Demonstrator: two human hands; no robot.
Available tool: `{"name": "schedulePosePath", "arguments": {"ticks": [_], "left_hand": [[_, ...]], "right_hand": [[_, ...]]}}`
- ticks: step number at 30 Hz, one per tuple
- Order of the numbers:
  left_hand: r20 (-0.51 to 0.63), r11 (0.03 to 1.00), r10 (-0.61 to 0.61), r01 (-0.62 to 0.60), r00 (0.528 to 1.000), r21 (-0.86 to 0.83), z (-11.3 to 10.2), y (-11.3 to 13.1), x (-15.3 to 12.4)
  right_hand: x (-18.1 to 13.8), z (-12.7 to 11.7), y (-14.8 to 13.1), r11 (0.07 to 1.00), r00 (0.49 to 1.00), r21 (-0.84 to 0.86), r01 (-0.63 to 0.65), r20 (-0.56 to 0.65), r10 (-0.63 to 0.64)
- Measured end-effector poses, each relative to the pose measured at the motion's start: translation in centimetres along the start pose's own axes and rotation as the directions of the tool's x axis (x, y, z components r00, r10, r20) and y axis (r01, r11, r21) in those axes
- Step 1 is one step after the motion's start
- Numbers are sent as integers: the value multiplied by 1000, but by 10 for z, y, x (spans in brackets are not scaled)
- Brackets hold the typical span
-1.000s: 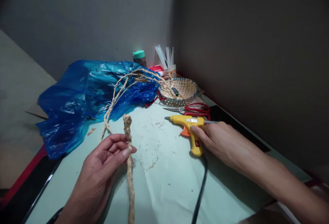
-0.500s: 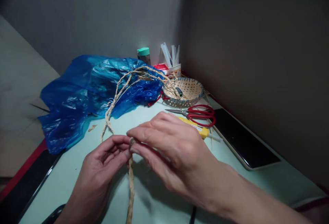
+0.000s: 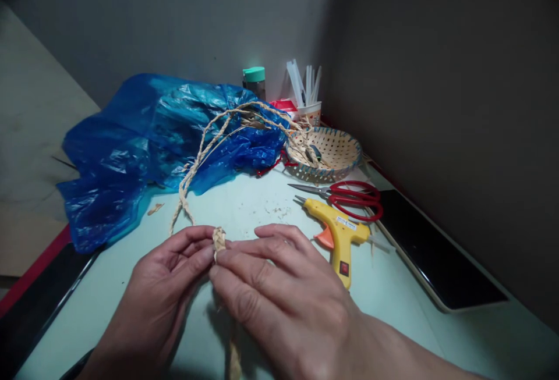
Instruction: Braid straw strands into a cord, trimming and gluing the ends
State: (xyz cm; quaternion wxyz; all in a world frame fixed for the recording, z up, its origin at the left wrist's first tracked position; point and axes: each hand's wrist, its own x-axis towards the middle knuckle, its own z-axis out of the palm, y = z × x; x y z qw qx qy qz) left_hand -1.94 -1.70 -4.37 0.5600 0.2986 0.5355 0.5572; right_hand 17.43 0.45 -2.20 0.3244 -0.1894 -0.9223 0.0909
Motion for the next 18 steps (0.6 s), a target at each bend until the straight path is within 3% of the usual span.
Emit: {"name": "schedulePosePath", "arguments": {"ticks": [7, 10, 12, 15, 18], "left_hand": [[-21, 995, -31, 29, 999, -94, 3, 3, 0], [-20, 991, -25, 22, 999, -135, 3, 5, 1], [-35, 994, -23, 19, 999, -104, 3, 5, 1], [-50, 999, -22, 21, 998, -27, 1, 4, 1], [-51, 1000, -15, 15, 999, 0, 0, 3, 1]], "right_hand": [[2, 5, -1, 1000, 999, -9, 2, 44, -2], [1, 15, -2, 1000, 992, -19, 17, -125, -19], [0, 16, -3, 999, 988, -37, 28, -148, -34], [3, 10, -5, 997, 989, -50, 51, 138, -44], [8, 3, -7, 1000, 985, -10, 13, 173, -11]]}}
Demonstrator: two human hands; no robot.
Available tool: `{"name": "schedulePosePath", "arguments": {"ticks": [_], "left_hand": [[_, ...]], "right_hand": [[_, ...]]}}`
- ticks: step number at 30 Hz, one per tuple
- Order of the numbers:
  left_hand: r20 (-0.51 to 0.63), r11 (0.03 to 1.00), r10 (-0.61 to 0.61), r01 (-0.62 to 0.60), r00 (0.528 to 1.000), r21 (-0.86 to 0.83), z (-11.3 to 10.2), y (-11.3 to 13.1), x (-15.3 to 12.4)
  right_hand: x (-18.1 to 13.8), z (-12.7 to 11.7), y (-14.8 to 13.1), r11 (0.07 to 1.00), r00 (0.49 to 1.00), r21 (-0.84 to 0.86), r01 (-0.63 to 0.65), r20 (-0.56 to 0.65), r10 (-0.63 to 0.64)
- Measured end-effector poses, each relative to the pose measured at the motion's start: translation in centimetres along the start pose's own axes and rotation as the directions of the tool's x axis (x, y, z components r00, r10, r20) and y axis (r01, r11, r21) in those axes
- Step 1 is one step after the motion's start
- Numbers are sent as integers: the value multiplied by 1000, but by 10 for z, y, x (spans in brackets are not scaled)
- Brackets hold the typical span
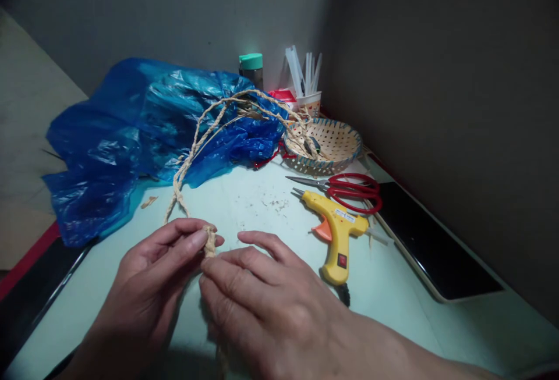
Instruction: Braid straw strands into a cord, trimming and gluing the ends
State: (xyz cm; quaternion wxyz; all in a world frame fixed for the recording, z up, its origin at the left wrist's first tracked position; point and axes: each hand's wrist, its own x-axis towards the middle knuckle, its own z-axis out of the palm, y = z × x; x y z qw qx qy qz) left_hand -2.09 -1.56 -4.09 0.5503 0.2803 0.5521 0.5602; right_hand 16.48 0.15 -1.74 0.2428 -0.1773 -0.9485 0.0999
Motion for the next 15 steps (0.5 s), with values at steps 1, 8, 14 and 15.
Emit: {"name": "schedulePosePath", "arguments": {"ticks": [1, 8, 14, 15], "left_hand": [[4, 1000, -5, 5, 1000, -2, 0, 0, 0], [99, 980, -129, 143, 987, -141, 6, 12, -10], [130, 953, -223, 244, 966, -177, 14, 21, -16], [131, 949, -238, 259, 962, -178, 15, 21, -16]], "right_hand": [[1, -2, 0, 999, 1000, 36, -22, 3, 22], [-1, -3, 0, 845, 869, 408, -345, -202, 452], [0, -2, 8, 620, 771, 616, -485, -33, 636], [1, -2, 8, 617, 779, 629, -474, -27, 626]]}}
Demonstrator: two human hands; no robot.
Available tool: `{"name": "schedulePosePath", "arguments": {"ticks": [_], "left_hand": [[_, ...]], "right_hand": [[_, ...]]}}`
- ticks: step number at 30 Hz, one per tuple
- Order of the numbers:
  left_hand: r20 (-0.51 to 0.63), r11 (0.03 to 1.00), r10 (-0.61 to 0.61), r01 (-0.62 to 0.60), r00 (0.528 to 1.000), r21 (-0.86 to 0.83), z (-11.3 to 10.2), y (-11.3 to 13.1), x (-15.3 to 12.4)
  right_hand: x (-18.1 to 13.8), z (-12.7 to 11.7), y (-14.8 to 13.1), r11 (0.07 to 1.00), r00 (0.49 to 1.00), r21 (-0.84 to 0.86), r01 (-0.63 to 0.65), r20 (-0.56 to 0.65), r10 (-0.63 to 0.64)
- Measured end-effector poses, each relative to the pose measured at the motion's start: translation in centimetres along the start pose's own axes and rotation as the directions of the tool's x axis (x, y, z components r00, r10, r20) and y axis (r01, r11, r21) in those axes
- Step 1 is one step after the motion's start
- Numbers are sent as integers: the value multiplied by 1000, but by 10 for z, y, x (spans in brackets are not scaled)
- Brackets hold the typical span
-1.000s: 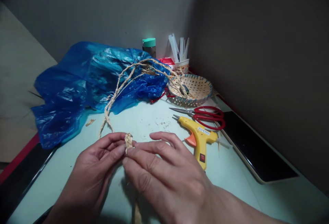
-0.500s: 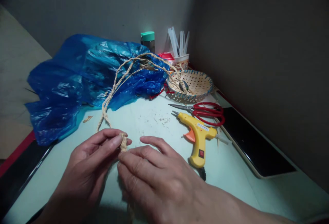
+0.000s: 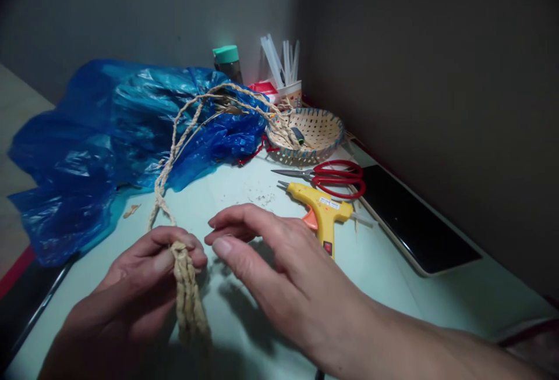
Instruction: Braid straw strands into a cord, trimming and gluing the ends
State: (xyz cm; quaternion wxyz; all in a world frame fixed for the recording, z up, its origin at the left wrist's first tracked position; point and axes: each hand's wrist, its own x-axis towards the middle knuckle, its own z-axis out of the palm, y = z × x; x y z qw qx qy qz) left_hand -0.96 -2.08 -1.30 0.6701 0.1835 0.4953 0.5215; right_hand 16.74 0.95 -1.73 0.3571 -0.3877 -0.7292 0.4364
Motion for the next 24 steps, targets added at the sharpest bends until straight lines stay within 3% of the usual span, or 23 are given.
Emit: {"name": "schedulePosePath", "arguments": {"ticks": [11, 14, 19, 24], "left_hand": [[4, 999, -27, 27, 1000, 44, 0, -3, -1], [-5, 997, -19, 19, 1000, 81, -2, -5, -1], [30, 992, 2, -5, 1000, 130, -6, -11, 0], [83, 992, 23, -33, 996, 122, -8, -14, 1]], "right_hand": [[-4, 7, 6, 998, 998, -62, -4, 68, 8], [-4, 10, 7, 983, 994, -147, 112, 21, -110], [-2, 9, 3, 918, 945, -235, 320, 5, -328], [-1, 6, 2, 894, 922, -227, 386, 71, -380]]}}
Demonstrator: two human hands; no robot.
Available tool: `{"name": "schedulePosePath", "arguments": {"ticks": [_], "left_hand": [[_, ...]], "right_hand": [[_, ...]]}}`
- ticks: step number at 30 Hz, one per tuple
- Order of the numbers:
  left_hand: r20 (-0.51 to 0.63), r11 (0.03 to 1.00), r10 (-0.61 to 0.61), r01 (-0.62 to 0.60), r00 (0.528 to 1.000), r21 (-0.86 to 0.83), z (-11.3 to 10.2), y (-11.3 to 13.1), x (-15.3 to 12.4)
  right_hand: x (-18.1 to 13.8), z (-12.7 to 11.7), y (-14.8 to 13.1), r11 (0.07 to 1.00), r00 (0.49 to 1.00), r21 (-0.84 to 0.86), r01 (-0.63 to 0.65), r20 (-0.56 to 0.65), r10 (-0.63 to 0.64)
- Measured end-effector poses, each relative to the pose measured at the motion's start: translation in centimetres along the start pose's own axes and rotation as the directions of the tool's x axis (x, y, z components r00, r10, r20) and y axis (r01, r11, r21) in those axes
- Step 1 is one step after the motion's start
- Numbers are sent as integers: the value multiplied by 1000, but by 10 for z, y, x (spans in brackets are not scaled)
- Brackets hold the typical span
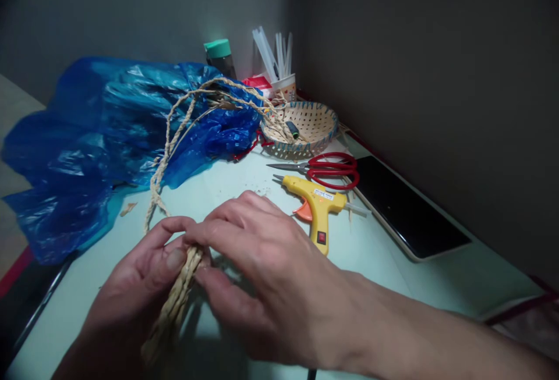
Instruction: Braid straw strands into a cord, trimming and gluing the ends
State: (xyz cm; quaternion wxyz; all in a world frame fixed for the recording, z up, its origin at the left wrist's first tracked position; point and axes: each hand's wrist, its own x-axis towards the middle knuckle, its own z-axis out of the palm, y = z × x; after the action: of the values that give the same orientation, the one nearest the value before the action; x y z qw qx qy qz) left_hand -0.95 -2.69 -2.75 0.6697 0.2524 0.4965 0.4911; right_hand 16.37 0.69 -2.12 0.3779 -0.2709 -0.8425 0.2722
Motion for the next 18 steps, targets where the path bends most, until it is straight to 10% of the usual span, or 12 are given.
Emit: {"name": "schedulePosePath", "arguments": {"ticks": [18], "left_hand": [[75, 992, -15, 5, 997, 130, -1, -3, 2]], "right_hand": [[2, -5, 20, 996, 997, -68, 49, 67, -44]]}}
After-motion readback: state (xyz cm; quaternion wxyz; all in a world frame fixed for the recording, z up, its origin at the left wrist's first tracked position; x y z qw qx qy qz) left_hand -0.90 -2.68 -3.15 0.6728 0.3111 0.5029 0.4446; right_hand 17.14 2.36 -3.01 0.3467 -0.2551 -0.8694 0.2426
